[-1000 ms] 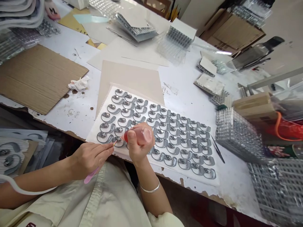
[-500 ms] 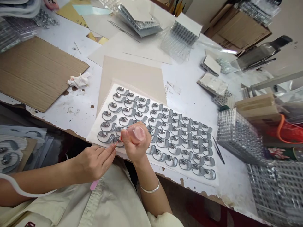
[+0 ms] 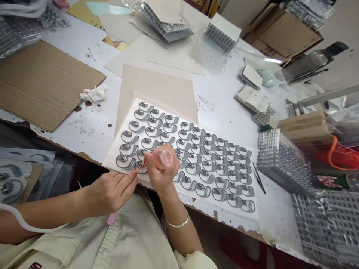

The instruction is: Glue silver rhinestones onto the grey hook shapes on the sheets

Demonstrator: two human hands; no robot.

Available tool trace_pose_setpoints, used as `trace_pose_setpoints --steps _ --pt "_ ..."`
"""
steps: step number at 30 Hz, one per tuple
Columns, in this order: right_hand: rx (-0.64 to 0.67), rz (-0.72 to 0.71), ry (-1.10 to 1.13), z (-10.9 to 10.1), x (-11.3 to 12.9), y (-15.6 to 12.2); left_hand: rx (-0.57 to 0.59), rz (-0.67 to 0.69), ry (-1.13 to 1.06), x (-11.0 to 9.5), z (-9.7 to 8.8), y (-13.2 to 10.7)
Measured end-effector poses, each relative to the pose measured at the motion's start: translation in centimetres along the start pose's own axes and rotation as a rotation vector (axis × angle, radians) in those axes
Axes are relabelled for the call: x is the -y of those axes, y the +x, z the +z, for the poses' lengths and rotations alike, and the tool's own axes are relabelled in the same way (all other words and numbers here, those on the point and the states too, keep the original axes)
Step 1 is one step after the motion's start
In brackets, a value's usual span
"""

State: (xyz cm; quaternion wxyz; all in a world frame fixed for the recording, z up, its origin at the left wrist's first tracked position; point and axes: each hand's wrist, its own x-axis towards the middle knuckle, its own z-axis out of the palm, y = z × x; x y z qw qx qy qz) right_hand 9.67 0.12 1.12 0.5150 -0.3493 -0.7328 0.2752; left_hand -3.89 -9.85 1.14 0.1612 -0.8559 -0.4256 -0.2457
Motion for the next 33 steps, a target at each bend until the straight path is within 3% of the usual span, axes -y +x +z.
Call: trace_pose_setpoints --steps 33 --pt "-0.038 -0.126 -0.063 -0.19 -0.11 0.21 -0.033 -0.009 0.028 -0.02 0.43 0.08"
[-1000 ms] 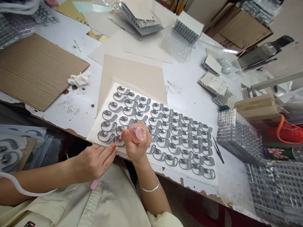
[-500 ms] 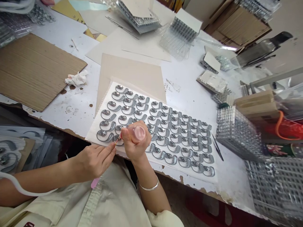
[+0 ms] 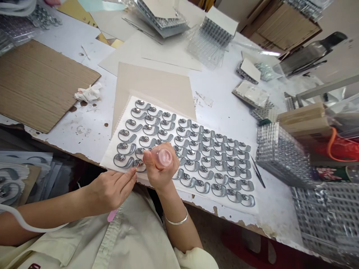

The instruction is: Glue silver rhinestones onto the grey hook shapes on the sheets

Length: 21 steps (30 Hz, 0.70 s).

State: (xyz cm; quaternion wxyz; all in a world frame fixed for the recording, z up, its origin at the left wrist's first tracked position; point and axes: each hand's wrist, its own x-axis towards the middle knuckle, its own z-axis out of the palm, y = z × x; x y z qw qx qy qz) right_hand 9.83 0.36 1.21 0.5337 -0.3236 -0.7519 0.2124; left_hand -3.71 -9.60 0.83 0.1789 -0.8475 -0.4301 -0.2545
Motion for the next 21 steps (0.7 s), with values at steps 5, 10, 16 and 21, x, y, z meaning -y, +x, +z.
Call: trace_pose_setpoints --steps 5,10,16,21 --pt "-0.072 0.029 0.003 -0.24 -0.13 -0.21 0.012 0.023 -0.007 0.09 -0.04 -0.05" --pt "-0.057 0.028 -0.037 -0.36 -0.14 -0.14 0.013 0.022 -0.004 0.13 -0.17 0.03" --pt "-0.031 0.005 -0.039 -0.26 -0.07 -0.12 0.008 0.021 -0.024 0.18 -0.27 0.05" --pt "-0.036 0.005 -0.049 -0.11 -0.09 -0.23 0.003 0.026 -0.01 0.2 -0.14 0.01"
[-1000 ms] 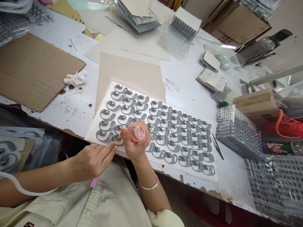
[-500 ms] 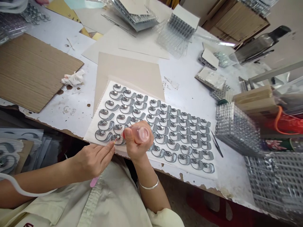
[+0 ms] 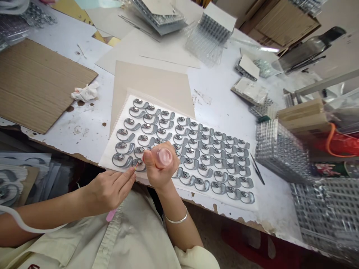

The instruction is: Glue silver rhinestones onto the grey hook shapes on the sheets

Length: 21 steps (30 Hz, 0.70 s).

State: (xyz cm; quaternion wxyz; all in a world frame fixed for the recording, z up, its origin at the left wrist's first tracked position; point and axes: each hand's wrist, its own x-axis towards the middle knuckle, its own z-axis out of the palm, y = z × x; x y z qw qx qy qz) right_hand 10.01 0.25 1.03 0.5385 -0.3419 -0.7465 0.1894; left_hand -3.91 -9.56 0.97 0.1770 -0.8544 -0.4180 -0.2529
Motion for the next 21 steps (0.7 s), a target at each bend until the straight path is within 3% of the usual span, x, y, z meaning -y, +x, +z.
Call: trace_pose_setpoints --steps 21 --pt "-0.022 -0.072 0.01 -0.41 -0.35 -0.5 0.014 -0.005 -0.044 0.09 -0.07 0.06"
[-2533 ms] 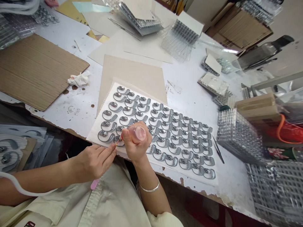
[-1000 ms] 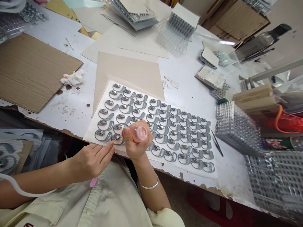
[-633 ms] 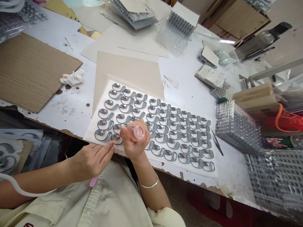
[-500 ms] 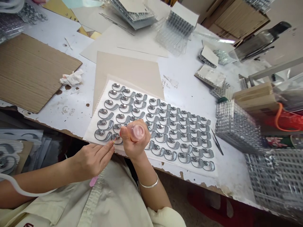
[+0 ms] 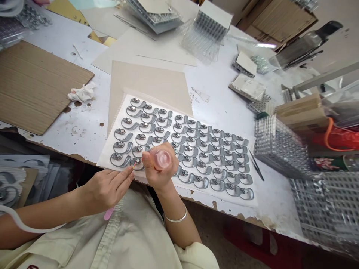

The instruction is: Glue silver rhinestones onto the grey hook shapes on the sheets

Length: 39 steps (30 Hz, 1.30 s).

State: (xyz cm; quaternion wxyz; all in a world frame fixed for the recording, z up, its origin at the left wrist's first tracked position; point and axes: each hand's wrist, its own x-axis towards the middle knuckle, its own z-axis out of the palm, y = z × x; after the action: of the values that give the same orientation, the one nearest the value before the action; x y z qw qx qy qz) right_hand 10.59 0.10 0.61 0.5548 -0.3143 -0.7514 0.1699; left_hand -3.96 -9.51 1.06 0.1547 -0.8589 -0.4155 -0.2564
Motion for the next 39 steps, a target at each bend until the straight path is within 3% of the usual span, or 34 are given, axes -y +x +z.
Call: trace_pose_setpoints --steps 7,27,39 --pt "-0.035 -0.068 -0.019 -0.2 0.1 -0.2 -0.009 0.008 -0.007 0.1 -0.1 0.0" --pt "-0.01 -0.037 -0.013 -0.6 0.2 -0.4 -0.018 -0.019 -0.062 0.7 -0.1 -0.3" --pt "-0.004 0.002 0.082 -0.5 0.4 -0.4 -0.101 -0.146 -0.34 1.6 1.0 -1.7"
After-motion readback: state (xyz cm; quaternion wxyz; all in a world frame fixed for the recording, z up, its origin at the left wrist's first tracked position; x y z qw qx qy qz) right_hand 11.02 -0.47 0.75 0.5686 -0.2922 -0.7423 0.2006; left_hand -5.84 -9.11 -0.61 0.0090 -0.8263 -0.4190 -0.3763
